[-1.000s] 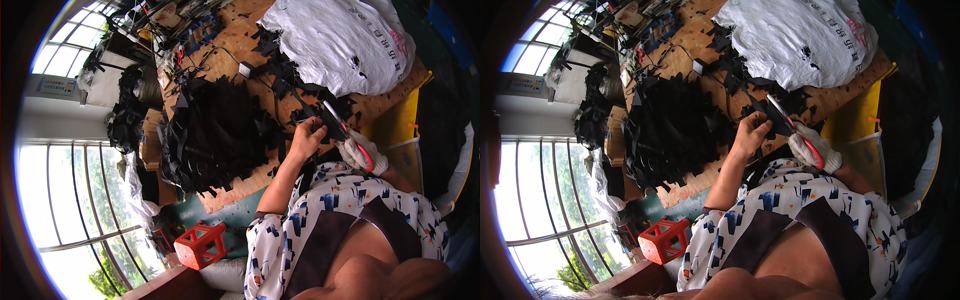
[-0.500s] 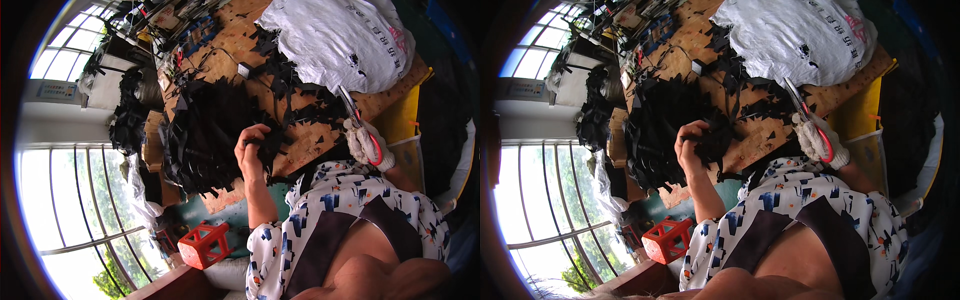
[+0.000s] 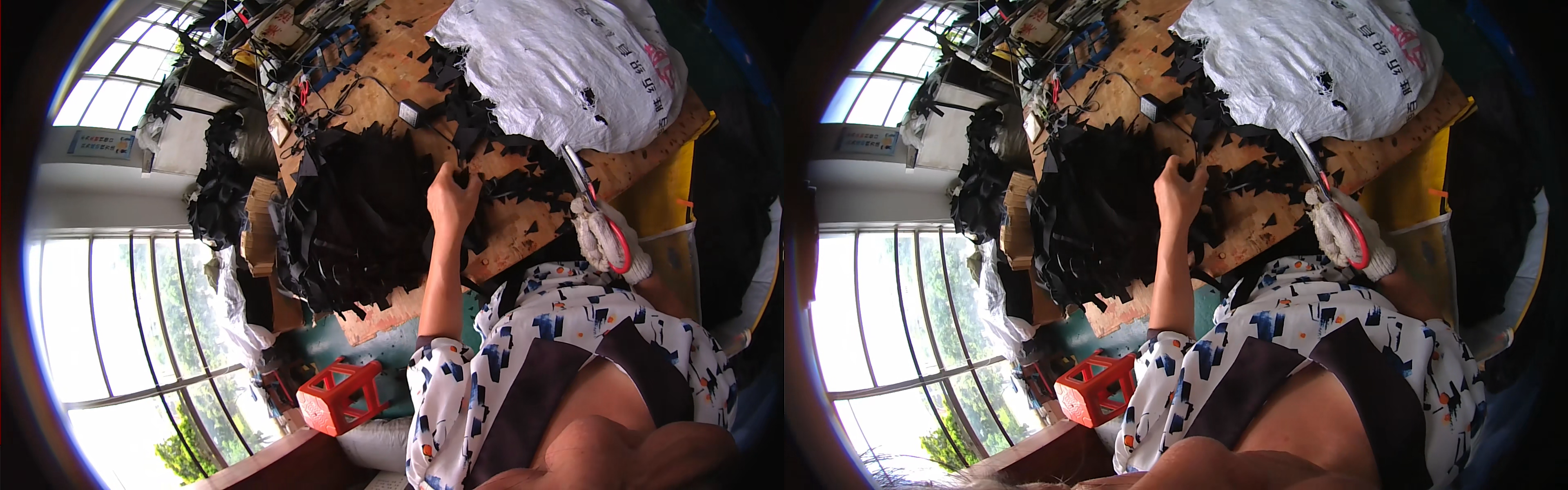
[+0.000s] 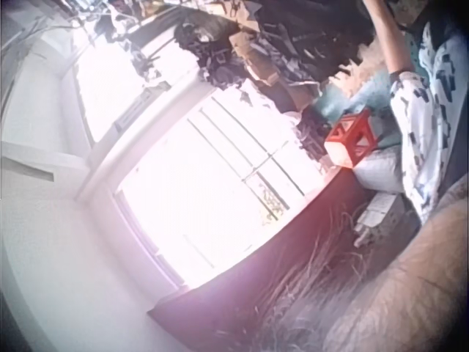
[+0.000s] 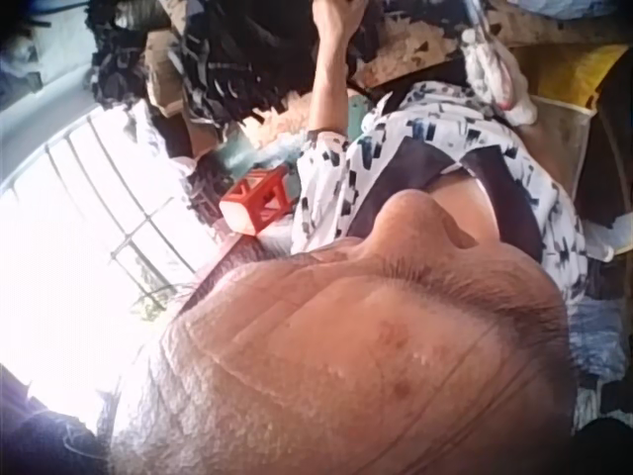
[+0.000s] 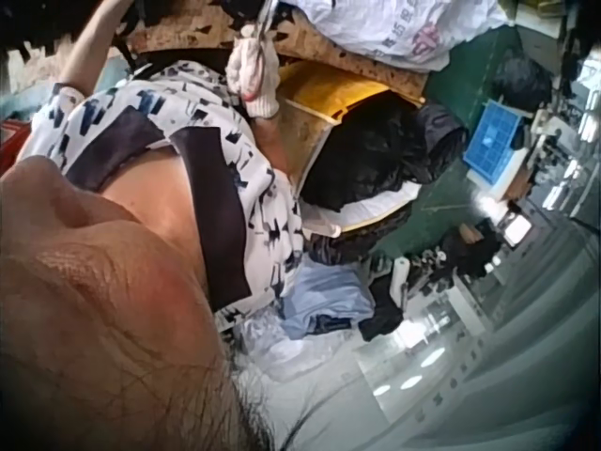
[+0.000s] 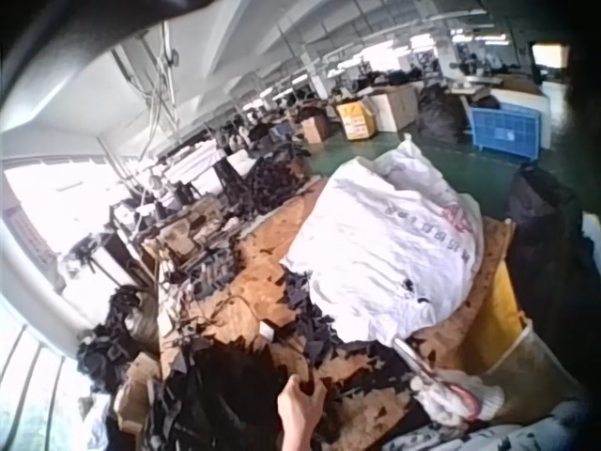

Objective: The person cuts black leather pieces from larger sheets using shears and picks up small scraps to sort them on a workshop table.

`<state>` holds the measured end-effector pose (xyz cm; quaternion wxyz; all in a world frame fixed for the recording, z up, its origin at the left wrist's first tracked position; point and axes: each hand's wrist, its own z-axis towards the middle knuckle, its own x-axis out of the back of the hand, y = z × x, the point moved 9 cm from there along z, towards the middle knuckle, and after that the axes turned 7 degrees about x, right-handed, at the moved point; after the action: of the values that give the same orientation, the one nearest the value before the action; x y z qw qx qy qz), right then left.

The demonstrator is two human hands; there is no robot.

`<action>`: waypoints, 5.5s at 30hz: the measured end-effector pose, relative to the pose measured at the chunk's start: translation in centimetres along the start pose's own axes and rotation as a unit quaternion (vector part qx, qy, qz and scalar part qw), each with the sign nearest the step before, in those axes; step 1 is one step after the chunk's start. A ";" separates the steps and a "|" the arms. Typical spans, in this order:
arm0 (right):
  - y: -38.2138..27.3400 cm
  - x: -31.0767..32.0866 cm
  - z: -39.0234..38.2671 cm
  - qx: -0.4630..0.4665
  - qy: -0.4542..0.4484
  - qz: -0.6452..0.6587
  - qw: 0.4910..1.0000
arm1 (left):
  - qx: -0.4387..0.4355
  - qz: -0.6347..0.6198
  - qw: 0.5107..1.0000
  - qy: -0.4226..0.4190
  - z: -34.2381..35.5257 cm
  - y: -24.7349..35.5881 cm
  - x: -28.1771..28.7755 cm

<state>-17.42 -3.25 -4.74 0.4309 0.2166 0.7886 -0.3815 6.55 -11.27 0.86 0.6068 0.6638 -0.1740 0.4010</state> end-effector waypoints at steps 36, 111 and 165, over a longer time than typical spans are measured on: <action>-0.7 2.0 0.6 0.023 -0.011 -0.034 0.999 | -0.281 0.154 0.947 0.011 -3.9 5.3 -2.0; 2.8 0.2 1.6 -0.093 0.072 0.083 0.990 | 0.049 -0.420 0.862 -0.279 -3.6 5.0 -6.8; 1.1 0.5 0.8 -0.002 -0.032 -0.081 0.996 | -0.119 -0.666 0.734 -0.066 -3.4 2.9 6.5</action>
<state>-16.60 -3.21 -5.87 0.4239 0.1391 0.7903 -0.4200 7.38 -7.03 7.43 0.7796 0.5571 0.2268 -0.1743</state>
